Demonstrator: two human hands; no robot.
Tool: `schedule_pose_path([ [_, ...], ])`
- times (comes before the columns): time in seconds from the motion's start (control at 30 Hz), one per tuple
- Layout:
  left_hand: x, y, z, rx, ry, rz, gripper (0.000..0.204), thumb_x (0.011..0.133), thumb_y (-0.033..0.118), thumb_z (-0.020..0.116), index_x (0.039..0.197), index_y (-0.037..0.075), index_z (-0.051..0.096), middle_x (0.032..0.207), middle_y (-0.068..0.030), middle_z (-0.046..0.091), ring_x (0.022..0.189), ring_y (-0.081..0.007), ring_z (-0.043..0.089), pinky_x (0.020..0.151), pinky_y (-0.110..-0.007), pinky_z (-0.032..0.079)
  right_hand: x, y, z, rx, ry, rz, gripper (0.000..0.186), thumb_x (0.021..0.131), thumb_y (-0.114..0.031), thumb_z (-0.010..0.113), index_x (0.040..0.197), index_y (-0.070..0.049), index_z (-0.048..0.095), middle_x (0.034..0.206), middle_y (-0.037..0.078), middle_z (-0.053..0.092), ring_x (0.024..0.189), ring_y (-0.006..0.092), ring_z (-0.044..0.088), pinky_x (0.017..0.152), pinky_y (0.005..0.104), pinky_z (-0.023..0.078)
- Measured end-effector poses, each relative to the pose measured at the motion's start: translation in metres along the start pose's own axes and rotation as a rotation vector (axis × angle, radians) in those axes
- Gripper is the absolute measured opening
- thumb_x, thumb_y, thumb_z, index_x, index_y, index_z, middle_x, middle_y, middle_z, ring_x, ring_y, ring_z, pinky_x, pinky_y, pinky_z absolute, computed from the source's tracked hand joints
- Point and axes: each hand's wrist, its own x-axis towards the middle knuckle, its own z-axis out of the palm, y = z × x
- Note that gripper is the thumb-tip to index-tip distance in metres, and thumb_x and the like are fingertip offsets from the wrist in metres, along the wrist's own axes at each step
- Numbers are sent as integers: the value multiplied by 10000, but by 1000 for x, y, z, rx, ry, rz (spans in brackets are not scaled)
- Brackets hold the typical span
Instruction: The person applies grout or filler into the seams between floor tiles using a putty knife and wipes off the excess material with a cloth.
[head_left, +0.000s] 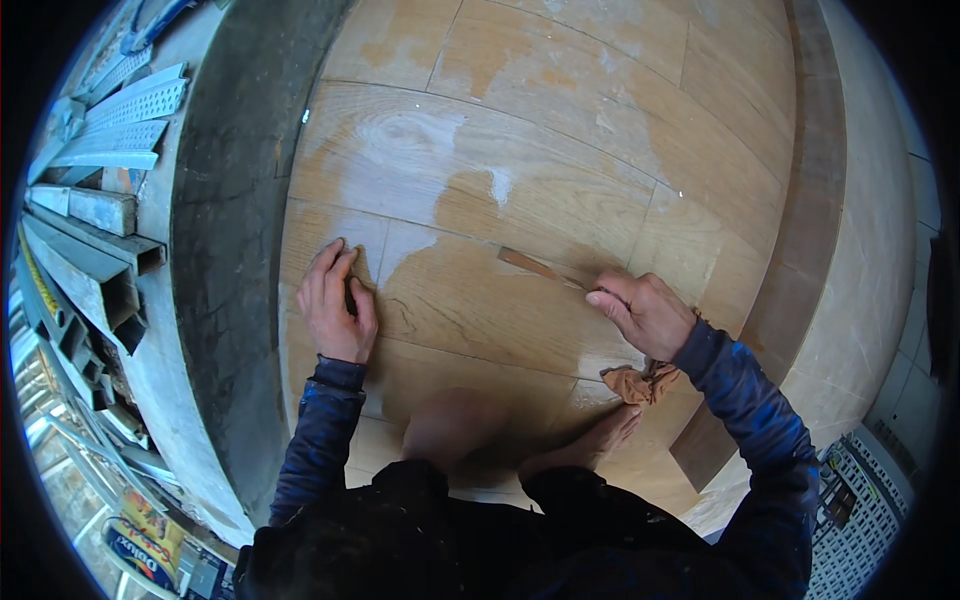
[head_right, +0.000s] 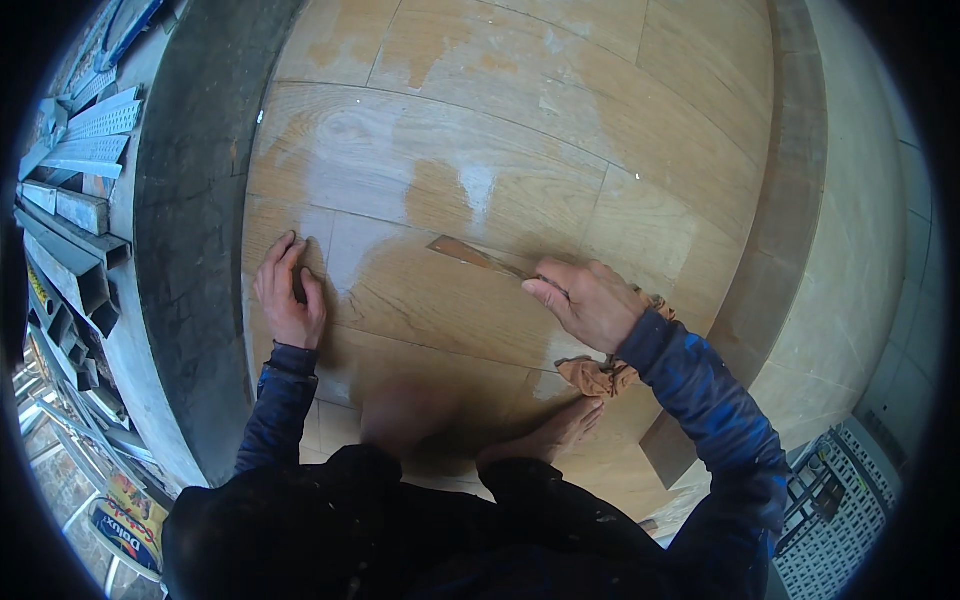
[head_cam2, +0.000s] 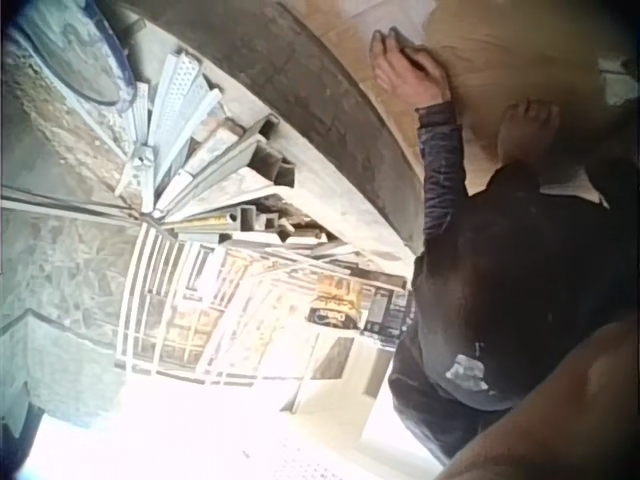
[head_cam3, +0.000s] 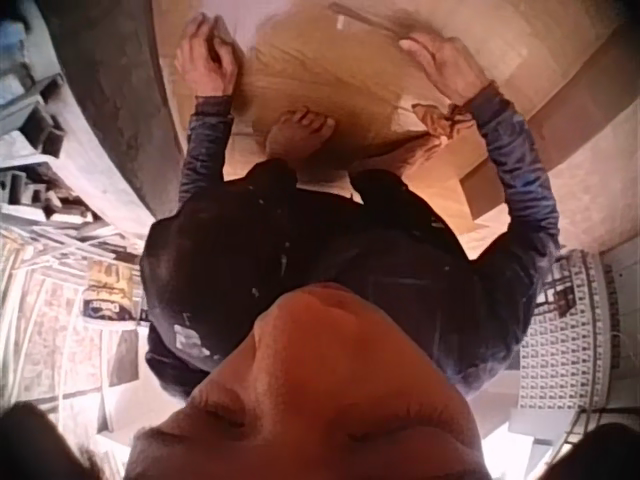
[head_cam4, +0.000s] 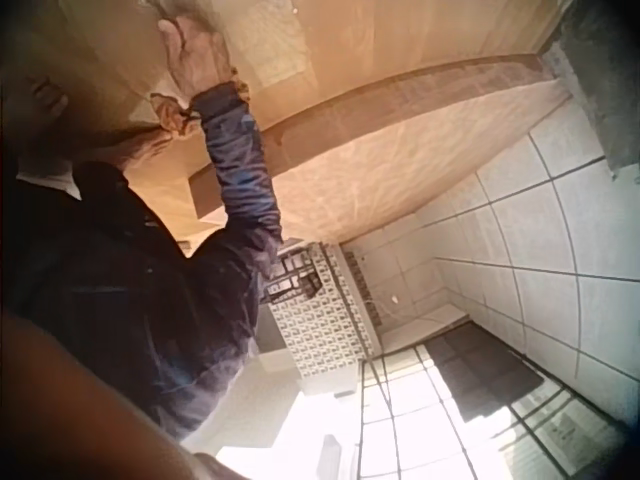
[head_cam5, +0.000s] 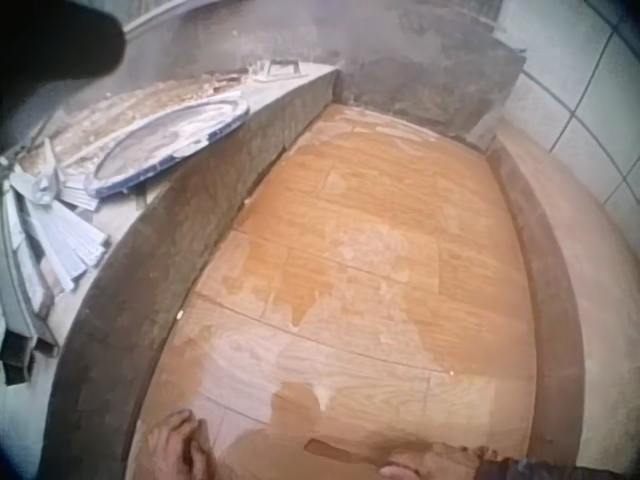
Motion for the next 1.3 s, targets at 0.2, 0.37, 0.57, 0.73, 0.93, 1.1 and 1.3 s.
schedule_pose_path([
  [0.2,-5,-17,-3,38,2,54,421,849,-10,593,1263,43,650,1410,-147,620,1305,-350,572,1096,-454,393,3,6,-14,-10,-59,50,353,1074,-373,553,1000,-40,642,769,265,620,757,509,601,673,541,483],
  [0.37,-12,-29,-6,47,31,95,421,828,-8,584,1241,41,649,1429,-154,609,1328,-359,557,1111,-463,380,7,10,-5,14,-14,-37,354,1072,-368,560,996,-33,645,760,264,617,738,500,606,676,532,491],
  [0.57,-9,-21,0,48,10,70,426,795,-3,584,1213,41,651,1428,-159,608,1317,-370,560,1102,-464,380,20,-7,8,-37,-15,-8,315,1066,-338,577,996,-39,646,740,260,631,740,488,632,654,534,492],
  [0.73,-9,-33,-3,32,31,92,416,784,-13,580,1190,36,653,1413,-161,616,1309,-373,566,1089,-466,387,14,8,12,-7,2,-77,308,1060,-345,583,1017,-46,644,728,258,631,718,489,631,640,541,492],
  [0.93,-5,-24,2,27,19,71,391,786,4,546,1165,24,640,1421,-180,609,1308,-377,562,1082,-468,386,58,-27,18,-23,3,-40,294,1054,-323,599,964,-44,624,700,255,620,682,493,624,607,547,482],
  [1.1,-6,-33,-7,20,25,91,402,754,-17,582,1145,41,652,1406,-160,618,1303,-359,572,1070,-467,394,31,3,16,10,5,-105,300,1054,-325,600,963,-40,623,691,261,611,678,496,616,603,543,477],
  [1.3,-5,-26,3,-16,24,62,386,750,-14,585,1127,43,643,1412,-163,614,1298,-358,576,1075,-465,397,66,-31,8,-82,-46,-61,353,1056,-358,595,945,-25,627,707,267,616,691,498,613,619,541,485],
])
